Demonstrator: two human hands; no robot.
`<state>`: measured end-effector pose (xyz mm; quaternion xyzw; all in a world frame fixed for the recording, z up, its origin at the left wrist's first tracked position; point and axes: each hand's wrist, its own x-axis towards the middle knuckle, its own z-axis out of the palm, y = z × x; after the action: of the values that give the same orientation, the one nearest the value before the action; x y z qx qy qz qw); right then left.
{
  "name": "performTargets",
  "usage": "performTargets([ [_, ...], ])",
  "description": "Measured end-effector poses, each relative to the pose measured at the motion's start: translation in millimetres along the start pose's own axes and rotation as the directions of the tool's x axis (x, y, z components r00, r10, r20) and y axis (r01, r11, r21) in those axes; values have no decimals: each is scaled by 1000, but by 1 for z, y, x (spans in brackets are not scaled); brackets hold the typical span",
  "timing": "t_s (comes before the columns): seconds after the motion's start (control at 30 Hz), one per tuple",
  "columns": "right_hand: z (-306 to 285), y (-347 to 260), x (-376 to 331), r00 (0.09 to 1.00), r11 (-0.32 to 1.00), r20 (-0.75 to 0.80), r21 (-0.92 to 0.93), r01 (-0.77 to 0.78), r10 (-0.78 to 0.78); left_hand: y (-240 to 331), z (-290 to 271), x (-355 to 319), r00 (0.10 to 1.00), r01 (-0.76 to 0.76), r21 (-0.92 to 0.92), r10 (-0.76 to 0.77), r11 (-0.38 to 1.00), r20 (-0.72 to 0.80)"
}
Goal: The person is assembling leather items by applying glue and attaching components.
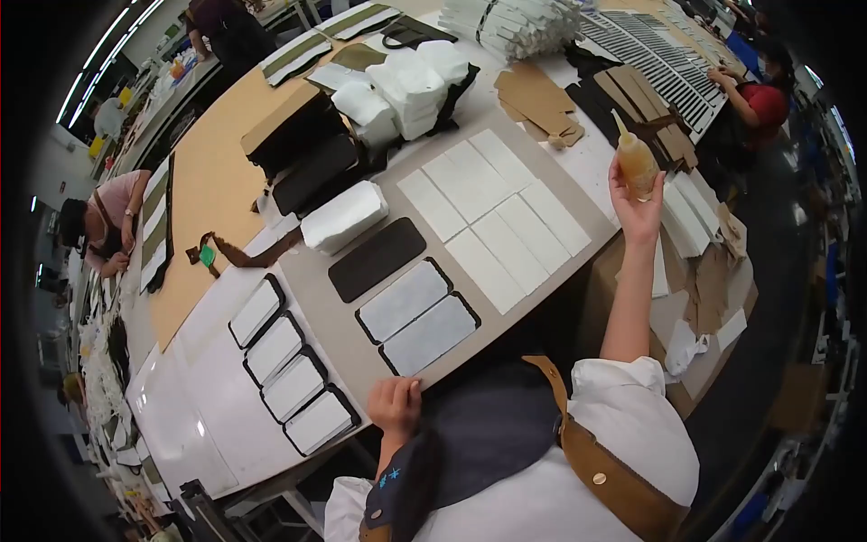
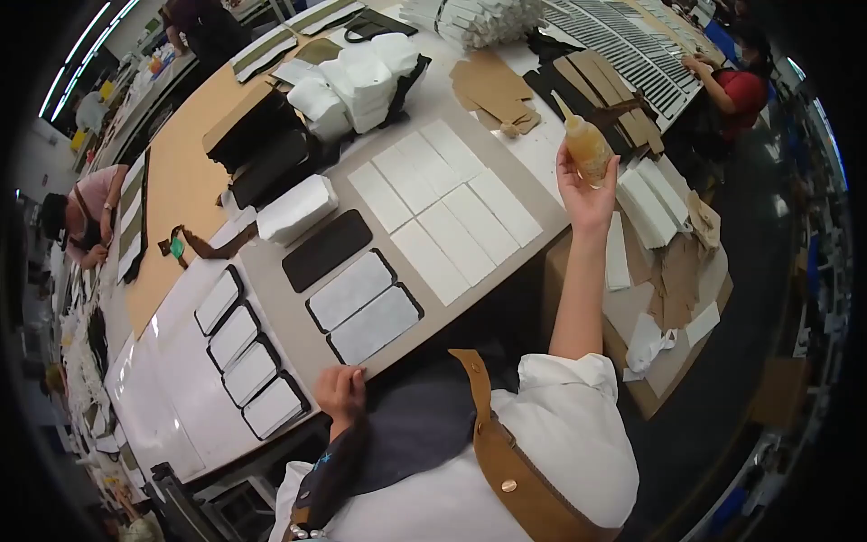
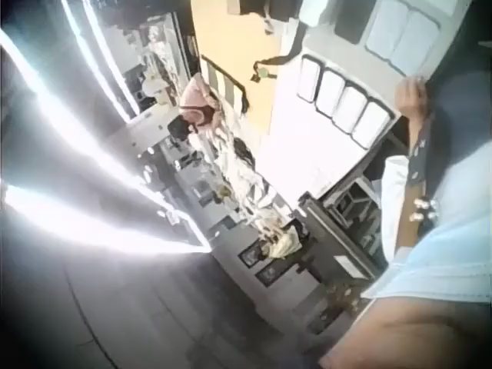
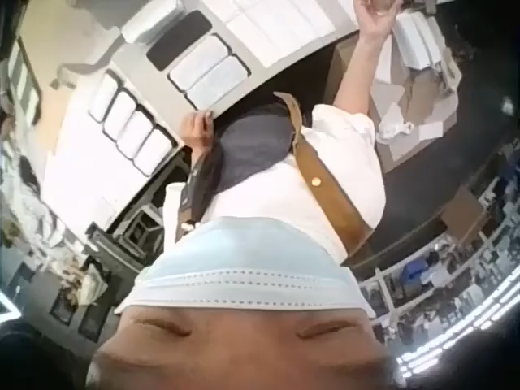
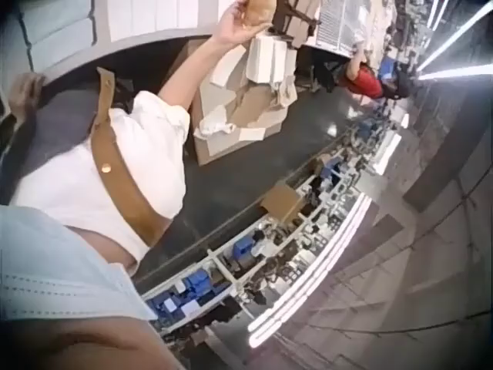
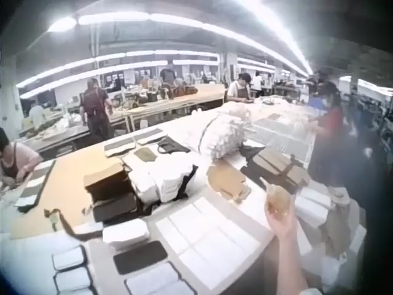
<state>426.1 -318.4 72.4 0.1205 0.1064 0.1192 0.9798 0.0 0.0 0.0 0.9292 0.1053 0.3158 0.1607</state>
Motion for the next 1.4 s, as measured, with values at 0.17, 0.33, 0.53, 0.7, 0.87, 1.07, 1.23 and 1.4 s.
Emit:
performTargets([
  [0.17,8,-16,49,989,974,105,191,-120,101,9,7,-2,999,15,6,-15,1000,-36],
  [0.33,-41,-54,102,991,946,-51,308,-105,127,10,3,4,998,14,-21,-15,1000,-59],
  [0.53,-15,-6,52,982,989,-184,135,59,-34,10,1,-1,999,14,35,-12,999,-49],
  [0.7,-15,52,-27,994,480,105,-873,82,21,8,4,2,997,8,18,-7,1000,-73],
  [0.87,-38,111,-102,750,-584,338,-477,658,569,6,5,4,997,-8,20,9,1000,-76],
  [1.07,-57,124,-129,560,-563,130,-19,826,818,7,3,1,997,-17,20,18,1000,-71],
  [1.23,-60,124,-144,555,-556,26,5,831,831,8,1,1,998,2,17,0,1000,-68],
  [1.4,-59,112,-162,540,-538,-95,43,842,836,7,-1,2,998,16,-6,-17,1000,-63],
])
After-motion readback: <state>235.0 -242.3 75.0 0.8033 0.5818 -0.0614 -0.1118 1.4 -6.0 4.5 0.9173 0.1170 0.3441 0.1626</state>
